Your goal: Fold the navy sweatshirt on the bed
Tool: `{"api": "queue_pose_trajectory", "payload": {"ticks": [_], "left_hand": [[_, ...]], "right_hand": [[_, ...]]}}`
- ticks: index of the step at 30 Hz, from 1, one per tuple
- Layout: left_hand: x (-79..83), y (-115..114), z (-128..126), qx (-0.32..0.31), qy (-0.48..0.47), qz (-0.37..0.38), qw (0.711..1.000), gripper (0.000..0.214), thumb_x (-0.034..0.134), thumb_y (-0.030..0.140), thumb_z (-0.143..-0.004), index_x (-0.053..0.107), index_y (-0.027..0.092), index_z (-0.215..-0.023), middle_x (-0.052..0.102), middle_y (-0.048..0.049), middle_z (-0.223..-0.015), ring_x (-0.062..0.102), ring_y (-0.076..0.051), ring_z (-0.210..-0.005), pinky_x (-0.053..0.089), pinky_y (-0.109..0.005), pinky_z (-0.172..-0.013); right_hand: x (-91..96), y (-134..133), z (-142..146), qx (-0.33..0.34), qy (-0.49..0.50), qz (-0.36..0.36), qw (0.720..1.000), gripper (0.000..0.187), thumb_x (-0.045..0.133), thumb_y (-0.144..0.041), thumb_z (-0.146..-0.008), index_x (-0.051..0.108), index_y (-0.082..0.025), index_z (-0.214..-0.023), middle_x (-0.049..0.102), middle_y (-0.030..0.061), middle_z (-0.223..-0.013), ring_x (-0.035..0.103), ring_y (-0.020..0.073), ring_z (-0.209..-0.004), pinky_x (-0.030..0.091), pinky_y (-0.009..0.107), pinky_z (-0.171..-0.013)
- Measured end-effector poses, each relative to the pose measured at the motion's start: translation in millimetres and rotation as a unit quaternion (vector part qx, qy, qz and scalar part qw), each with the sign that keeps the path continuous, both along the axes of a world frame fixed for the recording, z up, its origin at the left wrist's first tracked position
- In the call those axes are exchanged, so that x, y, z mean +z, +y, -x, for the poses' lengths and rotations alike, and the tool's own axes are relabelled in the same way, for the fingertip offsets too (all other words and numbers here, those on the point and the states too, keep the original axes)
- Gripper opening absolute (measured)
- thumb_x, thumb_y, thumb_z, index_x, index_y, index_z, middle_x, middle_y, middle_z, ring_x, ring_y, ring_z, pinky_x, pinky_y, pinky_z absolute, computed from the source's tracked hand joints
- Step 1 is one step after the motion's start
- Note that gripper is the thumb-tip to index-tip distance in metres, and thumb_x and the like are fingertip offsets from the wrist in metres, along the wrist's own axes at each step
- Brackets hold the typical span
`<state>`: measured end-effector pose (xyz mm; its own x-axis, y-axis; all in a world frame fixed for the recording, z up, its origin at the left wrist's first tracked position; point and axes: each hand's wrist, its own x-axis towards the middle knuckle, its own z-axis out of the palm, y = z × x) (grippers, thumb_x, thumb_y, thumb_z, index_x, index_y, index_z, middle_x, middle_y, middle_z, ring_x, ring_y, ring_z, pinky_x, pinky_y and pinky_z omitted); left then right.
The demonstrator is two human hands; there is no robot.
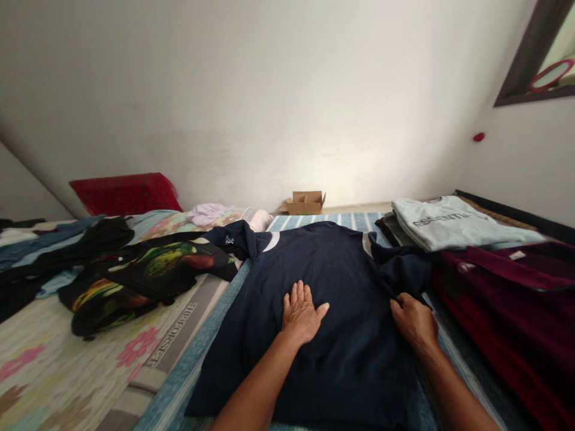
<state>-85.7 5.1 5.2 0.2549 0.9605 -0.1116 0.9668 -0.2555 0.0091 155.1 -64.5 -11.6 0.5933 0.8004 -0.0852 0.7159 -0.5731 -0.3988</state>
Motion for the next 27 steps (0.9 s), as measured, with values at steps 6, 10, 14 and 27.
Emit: {"api": "queue_pose_trajectory", "payload": {"ticks": [6, 10, 14, 27], "left_hand": [[0.3, 1, -1, 0.000, 0.009, -0.018, 1.000, 0.080, 0.010, 0.060, -0.087, 0.024, 0.005, -0.143, 0.011, -0.0152, -0.151, 0.008, -0.028, -0.139, 0.014, -0.046, -0.110], [1.1, 2, -2, 0.001, 0.012, -0.019, 1.000, 0.080, 0.010, 0.060, -0.087, 0.024, 0.004, -0.143, 0.011, -0.0155, -0.151, 0.009, -0.028, -0.139, 0.015, -0.047, -0.110], [1.0, 2, -3, 0.001, 0.012, -0.019, 1.000, 0.080, 0.010, 0.060, -0.087, 0.024, 0.004, -0.143, 0.012, -0.0160, -0.151, 0.008, -0.028, -0.139, 0.014, -0.047, -0.110], [-4.4, 3, -2, -0.007, -0.014, -0.028, 0.999, 0.079, 0.016, 0.059, -0.087, 0.027, 0.003, -0.142, 0.013, -0.0177, -0.150, 0.009, -0.030, -0.139, 0.014, -0.049, -0.109]], "right_hand": [[5.1, -1, 3, -0.006, 0.004, -0.015, 1.000, 0.034, 0.036, -0.044, -0.085, 0.061, -0.023, -0.094, 0.069, 0.0083, -0.089, 0.064, 0.0243, -0.086, 0.041, 0.028, -0.062], [14.4, -4, 6, -0.020, -0.020, -0.016, 0.999, 0.042, 0.034, -0.054, -0.086, 0.062, -0.023, -0.089, 0.068, 0.0087, -0.080, 0.064, 0.0257, -0.081, 0.040, 0.030, -0.061], [24.1, -9, 5, -0.067, -0.091, -0.050, 0.992, 0.042, 0.034, -0.052, -0.088, 0.063, -0.022, -0.090, 0.066, 0.0084, -0.072, 0.063, 0.0250, -0.072, 0.039, 0.031, -0.060], [0.5, -7, -28, -0.099, -0.024, -0.165, 0.981, 0.052, 0.046, -0.049, -0.078, 0.060, -0.011, -0.112, 0.064, 0.0178, -0.104, 0.061, 0.0312, -0.088, 0.043, 0.036, -0.069]]}}
